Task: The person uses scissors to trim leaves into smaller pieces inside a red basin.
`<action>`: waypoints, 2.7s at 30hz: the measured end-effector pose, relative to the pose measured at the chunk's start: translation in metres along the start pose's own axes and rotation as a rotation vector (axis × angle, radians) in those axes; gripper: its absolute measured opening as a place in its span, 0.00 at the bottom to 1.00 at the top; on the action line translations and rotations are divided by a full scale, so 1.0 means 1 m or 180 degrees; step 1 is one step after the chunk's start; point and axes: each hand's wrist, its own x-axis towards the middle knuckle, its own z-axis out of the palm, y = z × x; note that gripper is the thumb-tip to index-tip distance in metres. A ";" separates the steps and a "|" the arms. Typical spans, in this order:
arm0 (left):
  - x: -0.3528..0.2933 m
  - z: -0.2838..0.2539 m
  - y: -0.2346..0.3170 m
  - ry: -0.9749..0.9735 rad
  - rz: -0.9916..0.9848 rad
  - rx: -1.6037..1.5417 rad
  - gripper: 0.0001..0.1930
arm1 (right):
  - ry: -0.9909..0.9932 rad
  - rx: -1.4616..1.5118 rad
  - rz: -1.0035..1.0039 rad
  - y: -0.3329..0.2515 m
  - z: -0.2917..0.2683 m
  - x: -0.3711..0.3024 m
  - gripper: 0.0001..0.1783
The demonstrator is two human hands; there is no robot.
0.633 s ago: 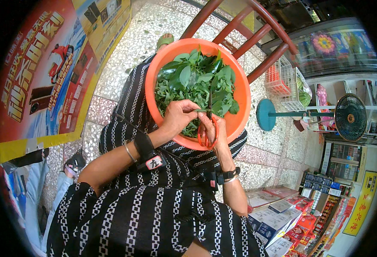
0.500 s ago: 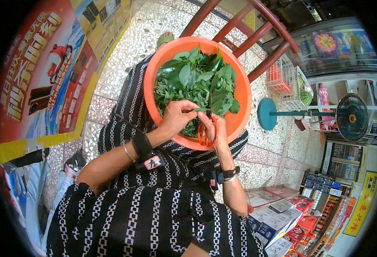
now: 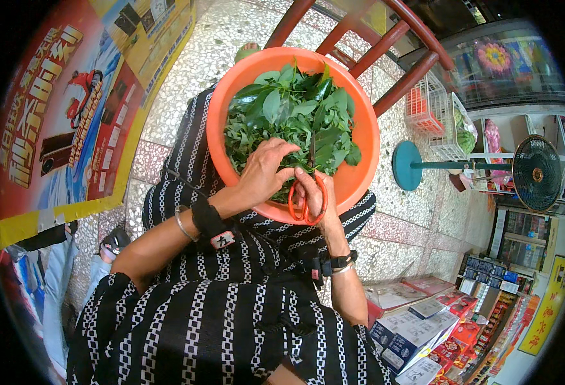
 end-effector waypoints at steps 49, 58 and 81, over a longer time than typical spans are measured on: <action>-0.014 -0.034 0.002 -0.0699 -0.1947 -0.2146 0.06 | -0.0101 -0.2619 -0.0188 -0.055 -0.004 -0.030 0.28; -0.011 -0.036 0.001 -0.0620 -0.2053 -0.2302 0.07 | -0.0374 -0.3113 -0.0739 -0.049 -0.011 -0.045 0.26; -0.011 -0.036 0.004 -0.1251 -0.2316 -0.2549 0.06 | -0.0479 -0.3200 -0.0677 -0.046 -0.007 -0.043 0.28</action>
